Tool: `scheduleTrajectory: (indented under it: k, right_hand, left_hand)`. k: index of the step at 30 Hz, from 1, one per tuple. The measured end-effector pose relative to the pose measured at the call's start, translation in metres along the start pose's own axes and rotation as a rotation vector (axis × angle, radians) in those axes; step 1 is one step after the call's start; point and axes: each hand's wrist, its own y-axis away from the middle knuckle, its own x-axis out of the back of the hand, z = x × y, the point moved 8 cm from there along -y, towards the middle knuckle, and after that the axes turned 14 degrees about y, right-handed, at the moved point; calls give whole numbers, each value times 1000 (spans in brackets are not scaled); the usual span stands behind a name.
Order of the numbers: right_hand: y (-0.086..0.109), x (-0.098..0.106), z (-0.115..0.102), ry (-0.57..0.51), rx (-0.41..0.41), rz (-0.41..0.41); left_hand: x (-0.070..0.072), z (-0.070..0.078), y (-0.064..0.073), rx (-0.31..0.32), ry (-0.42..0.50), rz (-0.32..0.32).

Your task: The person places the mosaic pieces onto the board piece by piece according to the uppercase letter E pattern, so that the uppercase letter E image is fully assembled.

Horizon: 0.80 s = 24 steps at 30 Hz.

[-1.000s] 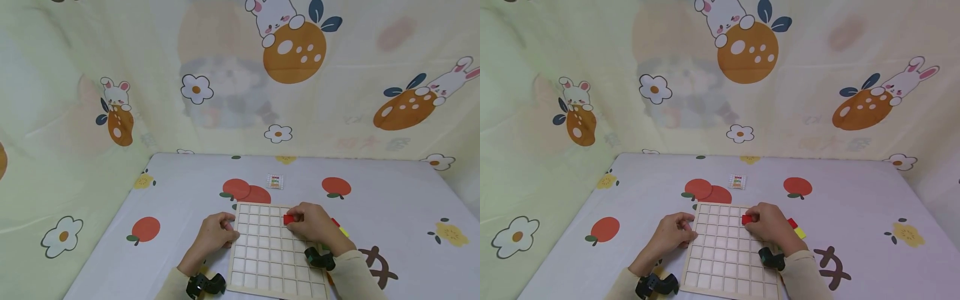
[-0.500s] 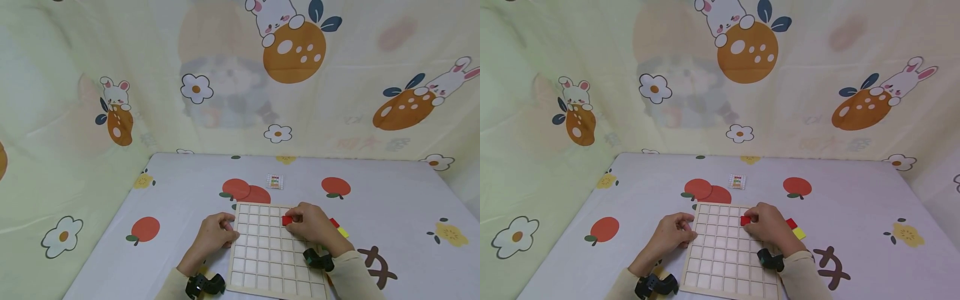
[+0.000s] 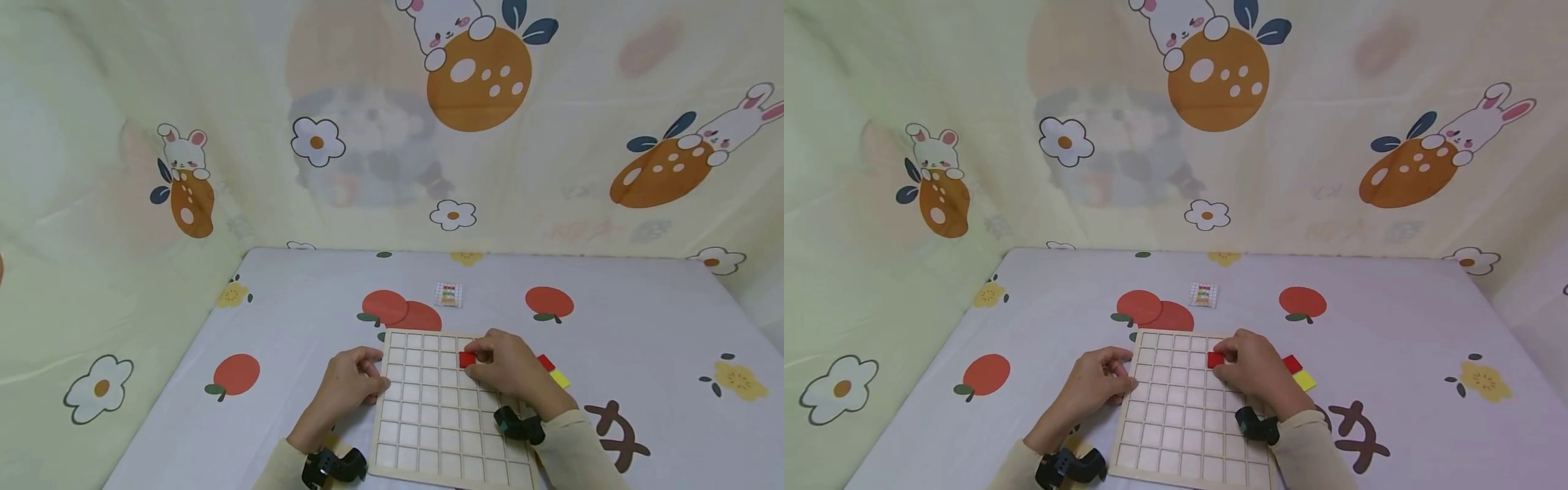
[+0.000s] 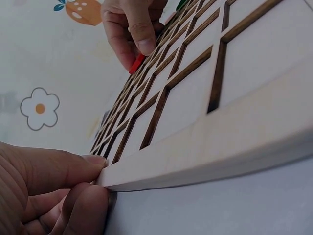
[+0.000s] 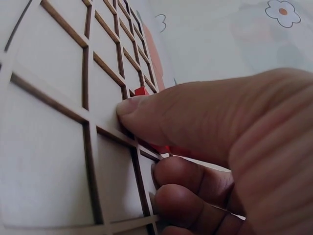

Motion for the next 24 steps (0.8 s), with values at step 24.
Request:
scheduleTrajectory:
  k: [24]
  right_hand:
    - [-1, 5, 0, 1, -15, 1]
  left_hand:
    - [-2, 4, 0, 3, 16, -8]
